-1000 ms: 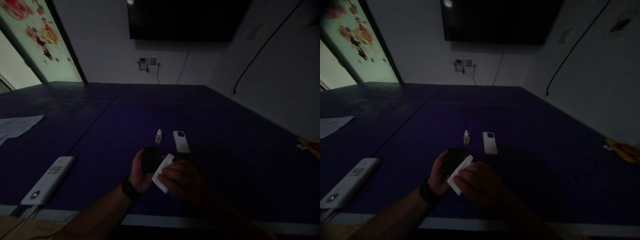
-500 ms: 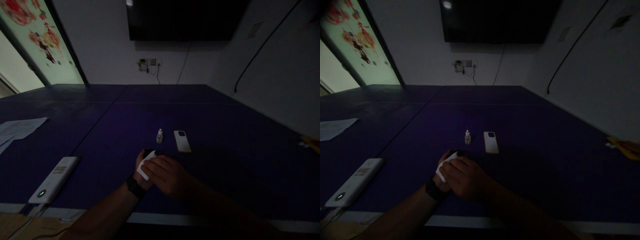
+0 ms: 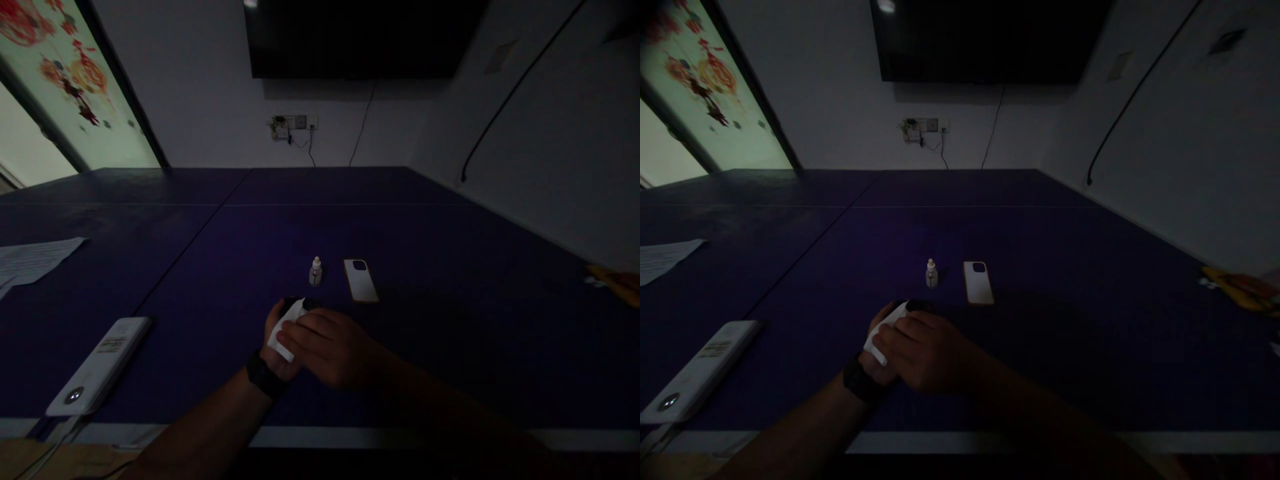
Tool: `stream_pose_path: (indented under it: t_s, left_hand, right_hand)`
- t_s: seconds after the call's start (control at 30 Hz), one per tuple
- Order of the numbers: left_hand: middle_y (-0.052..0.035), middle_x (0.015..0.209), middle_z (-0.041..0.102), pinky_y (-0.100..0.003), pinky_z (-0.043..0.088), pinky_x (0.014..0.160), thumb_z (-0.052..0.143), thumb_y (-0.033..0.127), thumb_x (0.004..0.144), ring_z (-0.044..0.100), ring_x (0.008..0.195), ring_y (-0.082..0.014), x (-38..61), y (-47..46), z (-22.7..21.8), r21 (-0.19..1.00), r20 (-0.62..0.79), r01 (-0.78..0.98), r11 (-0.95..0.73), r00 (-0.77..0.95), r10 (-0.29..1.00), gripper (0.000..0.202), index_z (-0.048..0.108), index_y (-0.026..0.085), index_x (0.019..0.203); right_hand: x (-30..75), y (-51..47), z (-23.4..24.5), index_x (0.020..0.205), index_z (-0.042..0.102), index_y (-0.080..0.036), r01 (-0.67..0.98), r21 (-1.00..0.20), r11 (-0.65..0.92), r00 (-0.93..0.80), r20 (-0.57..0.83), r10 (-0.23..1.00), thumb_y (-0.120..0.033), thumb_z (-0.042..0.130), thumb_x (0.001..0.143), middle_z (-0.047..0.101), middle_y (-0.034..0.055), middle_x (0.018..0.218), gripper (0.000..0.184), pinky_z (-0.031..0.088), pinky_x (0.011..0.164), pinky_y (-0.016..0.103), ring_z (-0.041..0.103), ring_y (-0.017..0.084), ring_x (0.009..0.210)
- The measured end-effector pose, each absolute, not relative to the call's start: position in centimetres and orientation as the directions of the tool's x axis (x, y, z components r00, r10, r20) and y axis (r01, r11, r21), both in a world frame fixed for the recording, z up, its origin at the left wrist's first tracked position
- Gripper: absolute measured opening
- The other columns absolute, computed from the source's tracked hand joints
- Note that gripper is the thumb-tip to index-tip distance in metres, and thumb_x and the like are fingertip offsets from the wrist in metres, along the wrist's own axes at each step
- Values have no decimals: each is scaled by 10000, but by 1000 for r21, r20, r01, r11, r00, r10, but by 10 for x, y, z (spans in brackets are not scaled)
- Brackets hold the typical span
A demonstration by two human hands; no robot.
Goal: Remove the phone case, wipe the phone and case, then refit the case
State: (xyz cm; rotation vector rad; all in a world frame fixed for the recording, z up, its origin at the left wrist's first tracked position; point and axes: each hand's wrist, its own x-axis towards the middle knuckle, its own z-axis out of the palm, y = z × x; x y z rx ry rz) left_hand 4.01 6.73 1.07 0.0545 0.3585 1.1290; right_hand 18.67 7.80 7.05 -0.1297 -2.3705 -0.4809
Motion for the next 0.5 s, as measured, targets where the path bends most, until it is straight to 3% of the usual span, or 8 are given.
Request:
stream_pose_path:
  t_s: [0.13, 0.3, 0.5]
  left_hand:
    - [-115, 820, 725, -249, 533, 663, 588, 407, 904, 678, 720, -177, 40, 65, 19, 246, -272, -881, 405, 339, 901, 359, 713, 71, 921]
    - [-115, 889, 750, -299, 538, 828, 569, 352, 921, 698, 830, -195, 46, 65, 22, 291, -222, -901, 322, 263, 939, 307, 720, 88, 875]
    - [-117, 931, 754, -318, 528, 873, 582, 361, 908, 702, 866, -203, 43, 68, 22, 296, -187, -907, 300, 253, 949, 300, 723, 96, 902]
  right_hand:
    - [207, 83, 70, 1059, 695, -87, 204, 271, 941, -764, 645, -21, -177, 546, 976, 750, 92, 1027, 193, 544, 786, 309, 641, 163, 866]
    - [239, 86, 63, 1110, 651, -96, 222, 230, 948, -738, 675, 9, -142, 584, 938, 741, 96, 985, 190, 567, 762, 323, 649, 179, 903]
    - [227, 84, 67, 1098, 659, -104, 259, 212, 943, -689, 724, 27, -140, 585, 935, 734, 88, 962, 182, 563, 744, 319, 644, 184, 887]
